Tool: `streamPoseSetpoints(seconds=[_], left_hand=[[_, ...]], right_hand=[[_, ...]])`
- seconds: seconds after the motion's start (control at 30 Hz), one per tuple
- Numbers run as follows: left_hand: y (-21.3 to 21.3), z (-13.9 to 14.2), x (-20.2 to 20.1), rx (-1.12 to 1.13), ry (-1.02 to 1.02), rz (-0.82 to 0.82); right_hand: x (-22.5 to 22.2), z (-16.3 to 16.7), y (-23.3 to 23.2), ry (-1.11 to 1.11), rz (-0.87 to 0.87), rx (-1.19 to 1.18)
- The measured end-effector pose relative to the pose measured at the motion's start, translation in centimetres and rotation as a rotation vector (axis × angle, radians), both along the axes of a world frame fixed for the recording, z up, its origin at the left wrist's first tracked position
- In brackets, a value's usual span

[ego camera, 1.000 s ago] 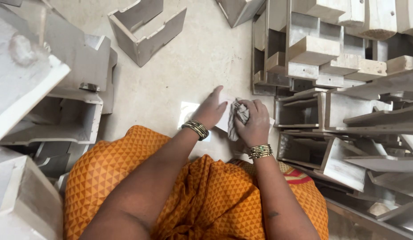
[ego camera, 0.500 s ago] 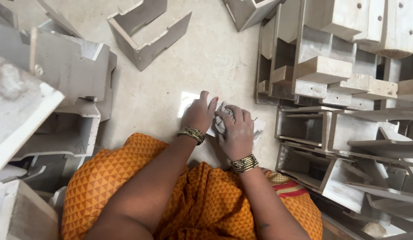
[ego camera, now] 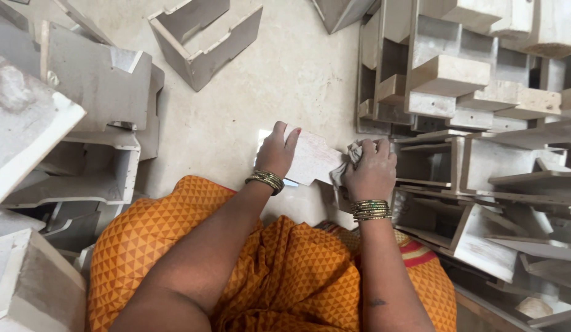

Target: The person sits on the floor among a large scatter of white wooden furniture parts and wipes each part with a cloth, one at a time, setting cleaned pieces aside and reaching for the next piece.

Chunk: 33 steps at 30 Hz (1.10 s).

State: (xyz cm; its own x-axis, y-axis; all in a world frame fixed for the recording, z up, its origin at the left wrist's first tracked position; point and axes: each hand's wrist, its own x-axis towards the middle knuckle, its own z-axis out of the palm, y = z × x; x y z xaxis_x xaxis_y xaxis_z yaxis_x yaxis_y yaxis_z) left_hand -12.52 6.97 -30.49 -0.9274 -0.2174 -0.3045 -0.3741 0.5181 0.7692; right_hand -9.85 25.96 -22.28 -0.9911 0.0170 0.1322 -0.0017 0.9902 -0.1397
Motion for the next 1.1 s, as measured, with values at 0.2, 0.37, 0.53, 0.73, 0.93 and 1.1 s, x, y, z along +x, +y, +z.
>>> streamPoseSetpoints(seconds=[0.2,0.37,0.53,0.73,0.93,1.1], left_hand=[[-0.1,-0.3,0.2,0.081,-0.022,0.035],[-0.2,-0.4,0.0,0.161,-0.034,0.066],[-0.3,-2.9,-0.4,0.160,0.096,0.169],[-0.9,-3.9,-1.3,0.270,0.171,0.266],[-1.4,3.5,-1.2,-0.191,0.267,-0.085],[-2.5,5.7,0.0,-0.678,-0.018,-0.855]], right_hand=[[3.4,0.0,-6.7,0.062,0.341,-0.172],[3.9,1.7,-8.5,-0.068,0.414,-0.138],[4.3,3.8,-7.2,-0.356,0.500,-0.123],[0.3,4.5,0.1,-0.596,-0.196,-0.351],[-1.1,1.8,7.4,-0.135,-0.026,-0.724],[-1.7,-0.6,8.6,-0.224,-0.033,-0.858]])
